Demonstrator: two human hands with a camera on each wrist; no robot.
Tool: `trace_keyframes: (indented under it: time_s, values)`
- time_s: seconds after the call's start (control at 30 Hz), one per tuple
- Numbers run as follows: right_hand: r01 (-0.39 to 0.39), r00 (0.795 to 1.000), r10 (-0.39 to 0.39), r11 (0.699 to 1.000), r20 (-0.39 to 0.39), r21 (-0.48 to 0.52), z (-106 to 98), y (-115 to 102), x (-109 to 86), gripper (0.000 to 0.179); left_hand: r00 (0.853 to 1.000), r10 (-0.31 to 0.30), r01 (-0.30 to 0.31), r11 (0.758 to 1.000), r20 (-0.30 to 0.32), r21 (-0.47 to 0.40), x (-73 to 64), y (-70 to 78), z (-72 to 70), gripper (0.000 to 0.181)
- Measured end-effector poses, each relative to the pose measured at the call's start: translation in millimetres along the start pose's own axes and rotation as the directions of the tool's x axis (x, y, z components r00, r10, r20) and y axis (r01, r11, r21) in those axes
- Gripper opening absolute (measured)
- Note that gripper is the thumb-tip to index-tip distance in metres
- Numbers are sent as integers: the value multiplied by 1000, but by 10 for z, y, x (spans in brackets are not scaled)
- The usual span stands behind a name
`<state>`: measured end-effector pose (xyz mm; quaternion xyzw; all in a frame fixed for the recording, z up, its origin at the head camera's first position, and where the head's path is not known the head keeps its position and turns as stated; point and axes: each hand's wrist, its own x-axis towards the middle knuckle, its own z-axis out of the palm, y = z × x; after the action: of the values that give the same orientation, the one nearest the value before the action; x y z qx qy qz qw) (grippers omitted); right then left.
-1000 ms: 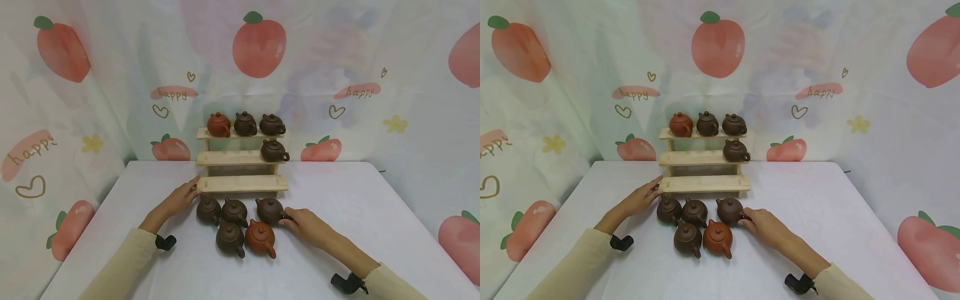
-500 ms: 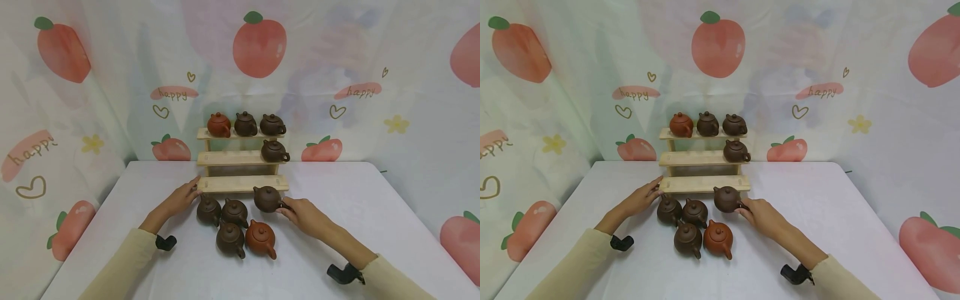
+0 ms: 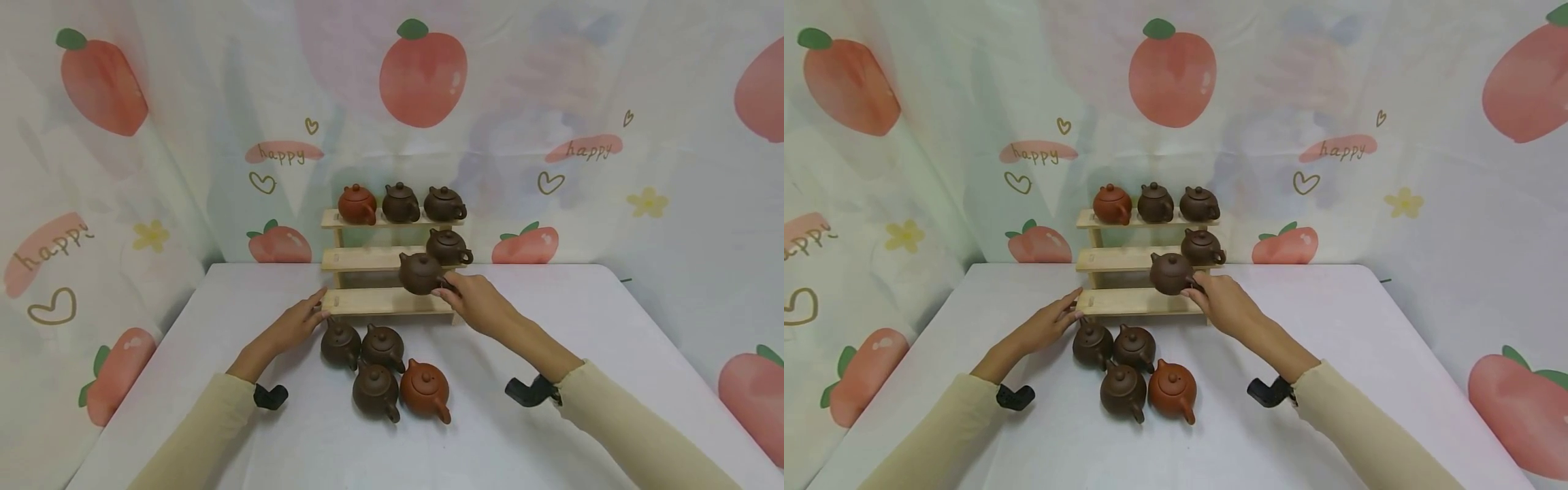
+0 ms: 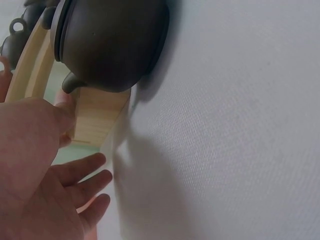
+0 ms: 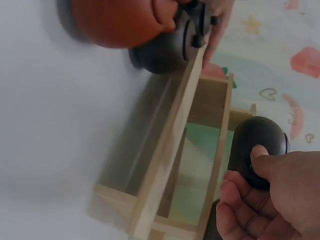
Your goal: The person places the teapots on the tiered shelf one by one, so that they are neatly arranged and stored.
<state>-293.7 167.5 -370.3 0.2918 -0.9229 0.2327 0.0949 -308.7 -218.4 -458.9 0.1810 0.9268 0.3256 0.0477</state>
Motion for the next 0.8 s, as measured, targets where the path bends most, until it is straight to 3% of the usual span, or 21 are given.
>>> trace_keyframes:
  time_s: [0.37,0.8]
  values:
    - [-55,998,54,998,-26,-34,45,-97,517,28,1000,2,-2,1000,-7,15,4,-16,9,64]
    - [-137,991,136,988,-17,-75,163,-119,773,32,1000,-12,11,1000,6,16,-5,-7,-10,65]
